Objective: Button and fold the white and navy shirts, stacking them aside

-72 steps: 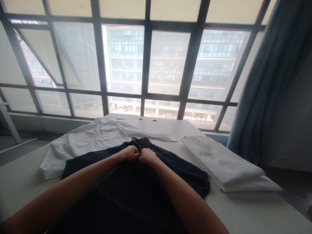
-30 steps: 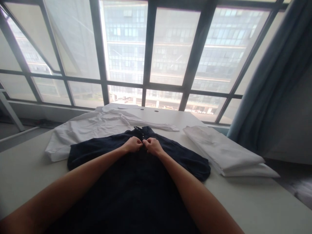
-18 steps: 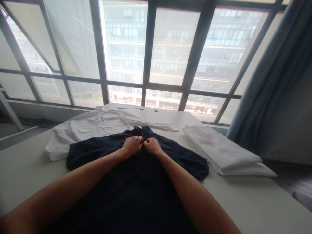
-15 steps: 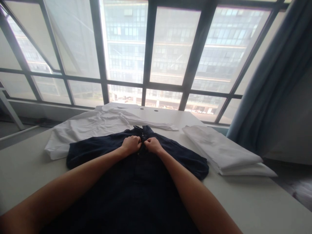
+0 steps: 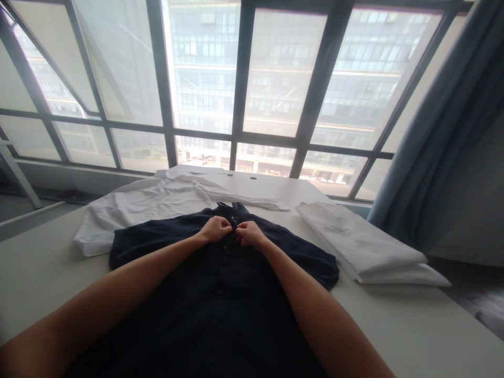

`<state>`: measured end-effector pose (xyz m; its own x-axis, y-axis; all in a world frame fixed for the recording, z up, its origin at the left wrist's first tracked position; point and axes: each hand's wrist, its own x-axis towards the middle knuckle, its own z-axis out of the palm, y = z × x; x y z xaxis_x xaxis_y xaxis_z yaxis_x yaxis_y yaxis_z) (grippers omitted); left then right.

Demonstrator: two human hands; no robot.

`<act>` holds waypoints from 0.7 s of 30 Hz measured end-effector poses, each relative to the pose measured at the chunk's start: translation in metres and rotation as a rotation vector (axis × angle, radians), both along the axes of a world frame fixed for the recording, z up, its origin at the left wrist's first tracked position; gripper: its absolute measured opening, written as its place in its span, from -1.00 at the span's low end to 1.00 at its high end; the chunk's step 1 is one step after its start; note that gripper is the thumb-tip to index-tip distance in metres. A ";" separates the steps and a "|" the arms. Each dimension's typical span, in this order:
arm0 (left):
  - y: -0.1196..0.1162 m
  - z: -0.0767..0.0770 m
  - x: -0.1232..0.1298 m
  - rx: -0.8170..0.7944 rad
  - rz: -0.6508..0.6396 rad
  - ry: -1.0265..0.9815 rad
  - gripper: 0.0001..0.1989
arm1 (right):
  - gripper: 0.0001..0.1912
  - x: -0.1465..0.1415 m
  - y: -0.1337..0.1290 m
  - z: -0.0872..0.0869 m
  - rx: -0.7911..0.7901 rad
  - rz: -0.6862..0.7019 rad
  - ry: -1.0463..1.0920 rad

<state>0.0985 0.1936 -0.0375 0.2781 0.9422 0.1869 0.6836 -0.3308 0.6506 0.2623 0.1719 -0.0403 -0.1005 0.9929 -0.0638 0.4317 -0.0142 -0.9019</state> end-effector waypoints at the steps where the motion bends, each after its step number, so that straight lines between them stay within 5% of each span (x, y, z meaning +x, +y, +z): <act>1: 0.002 -0.002 0.000 -0.012 -0.016 -0.089 -0.78 | -0.92 -0.001 -0.001 -0.001 0.012 -0.009 0.034; 6: 0.007 -0.010 0.001 -0.102 -0.053 -0.319 -0.76 | -0.91 -0.004 -0.005 -0.004 0.084 -0.050 0.096; 21: 0.003 -0.007 0.000 -0.290 -0.116 -0.433 -0.87 | -0.89 -0.002 -0.008 -0.001 0.048 -0.002 0.202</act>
<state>0.0981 0.1964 -0.0442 0.3391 0.9397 0.0442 0.3017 -0.1531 0.9410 0.2608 0.1641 -0.0416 -0.1048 0.9945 0.0053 0.2416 0.0306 -0.9699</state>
